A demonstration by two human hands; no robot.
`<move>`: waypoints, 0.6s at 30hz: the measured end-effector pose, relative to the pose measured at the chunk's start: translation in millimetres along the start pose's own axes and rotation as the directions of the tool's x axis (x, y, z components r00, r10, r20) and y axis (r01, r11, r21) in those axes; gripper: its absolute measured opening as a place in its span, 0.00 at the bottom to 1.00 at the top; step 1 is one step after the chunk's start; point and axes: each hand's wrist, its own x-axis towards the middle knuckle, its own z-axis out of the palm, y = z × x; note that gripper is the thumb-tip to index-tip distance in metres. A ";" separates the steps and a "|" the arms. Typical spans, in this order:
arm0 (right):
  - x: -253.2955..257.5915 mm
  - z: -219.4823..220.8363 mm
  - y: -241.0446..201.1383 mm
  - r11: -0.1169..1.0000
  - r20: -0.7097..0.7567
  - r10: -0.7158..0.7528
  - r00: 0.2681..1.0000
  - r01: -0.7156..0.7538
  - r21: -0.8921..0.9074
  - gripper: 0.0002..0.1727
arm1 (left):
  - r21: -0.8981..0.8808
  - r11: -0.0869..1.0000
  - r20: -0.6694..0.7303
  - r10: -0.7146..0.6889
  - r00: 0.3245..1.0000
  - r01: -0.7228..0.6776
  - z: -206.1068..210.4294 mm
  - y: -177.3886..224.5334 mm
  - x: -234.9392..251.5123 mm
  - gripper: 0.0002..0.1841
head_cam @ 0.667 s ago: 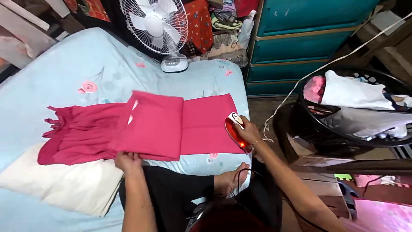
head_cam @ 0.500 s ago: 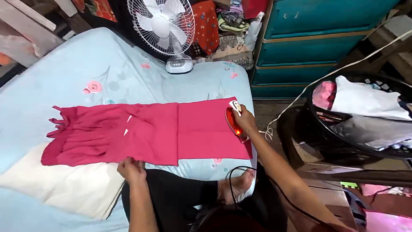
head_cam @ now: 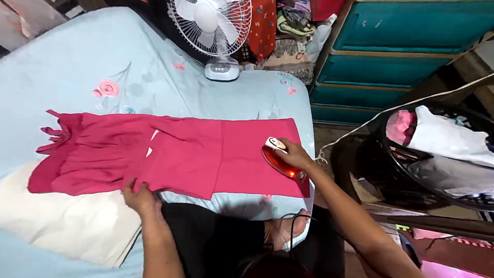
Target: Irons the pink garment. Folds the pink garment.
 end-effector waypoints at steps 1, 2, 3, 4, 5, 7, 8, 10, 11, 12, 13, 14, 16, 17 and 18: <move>0.8 4.6 -8.9 1.000 -0.011 0.008 1.000 -0.008 -0.007 0.29 | -0.055 0.998 -0.056 -0.006 0.998 0.003 -6.2 2.0 4.8 0.28; 6.4 9.1 -17.1 1.000 -0.041 0.025 0.999 -0.026 -0.011 0.29 | -0.107 0.994 -0.118 -0.020 0.993 0.007 -13.2 5.0 9.3 0.28; 16.3 12.6 -25.1 0.999 -0.076 0.045 0.996 -0.046 -0.009 0.28 | -0.155 0.988 -0.183 -0.042 0.982 0.014 -19.9 8.5 13.0 0.27; 30.3 15.8 -31.5 0.998 -0.112 0.058 0.992 -0.058 -0.003 0.28 | -0.195 0.981 -0.243 -0.066 0.968 0.018 -26.2 10.5 16.0 0.26; 46.6 19.0 -35.7 0.998 -0.142 0.063 0.988 -0.063 0.003 0.28 | -0.206 0.978 -0.287 -0.083 0.954 0.023 -32.2 10.9 17.6 0.25; 79.0 22.5 -42.3 0.997 -0.185 0.080 0.979 -0.080 0.006 0.28 | -0.112 0.993 -0.279 -0.061 0.958 0.030 -42.3 10.1 15.6 0.26; 91.9 21.8 -48.3 0.995 -0.189 0.097 0.977 -0.099 -0.001 0.29 | 0.000 0.999 -0.230 -0.036 0.973 0.037 -46.0 10.9 13.1 0.28; 106.6 22.2 -62.4 0.992 -0.182 0.118 0.976 -0.124 -0.022 0.29 | 0.316 0.947 -0.116 -0.016 0.993 0.052 -51.0 19.7 4.3 0.30; 108.3 24.1 -67.6 0.991 -0.176 0.116 0.978 -0.125 -0.041 0.29 | 0.457 0.888 -0.080 -0.012 0.997 0.047 -51.6 24.4 0.6 0.32; 106.3 26.5 -70.5 0.992 -0.166 0.104 0.981 -0.115 -0.060 0.29 | 0.551 0.833 -0.066 -0.002 0.998 0.038 -50.9 27.6 -1.7 0.33; 100.4 28.4 -71.4 0.992 -0.150 0.093 0.984 -0.105 -0.074 0.30 | 0.605 0.795 -0.070 0.020 0.997 0.026 -49.0 30.0 -3.6 0.34; 91.2 29.9 -71.1 0.992 -0.131 0.084 0.988 -0.095 -0.077 0.30 | 0.634 0.774 -0.084 0.060 0.995 0.007 -45.8 32.3 -5.5 0.35; 63.6 33.1 -71.7 0.993 -0.074 0.084 0.994 -0.090 -0.073 0.29 | 0.661 0.746 -0.068 0.162 0.985 -0.077 -37.0 36.0 -9.2 0.37; 48.5 35.5 -72.7 0.992 -0.038 0.086 0.996 -0.089 -0.088 0.29 | 0.658 0.738 -0.014 0.211 0.977 -0.150 -29.9 36.4 -10.3 0.37; 35.1 38.4 -74.4 0.992 -0.014 0.076 0.997 -0.077 -0.101 0.30 | 0.642 0.729 0.072 0.249 0.966 -0.235 -19.5 35.1 -10.6 0.38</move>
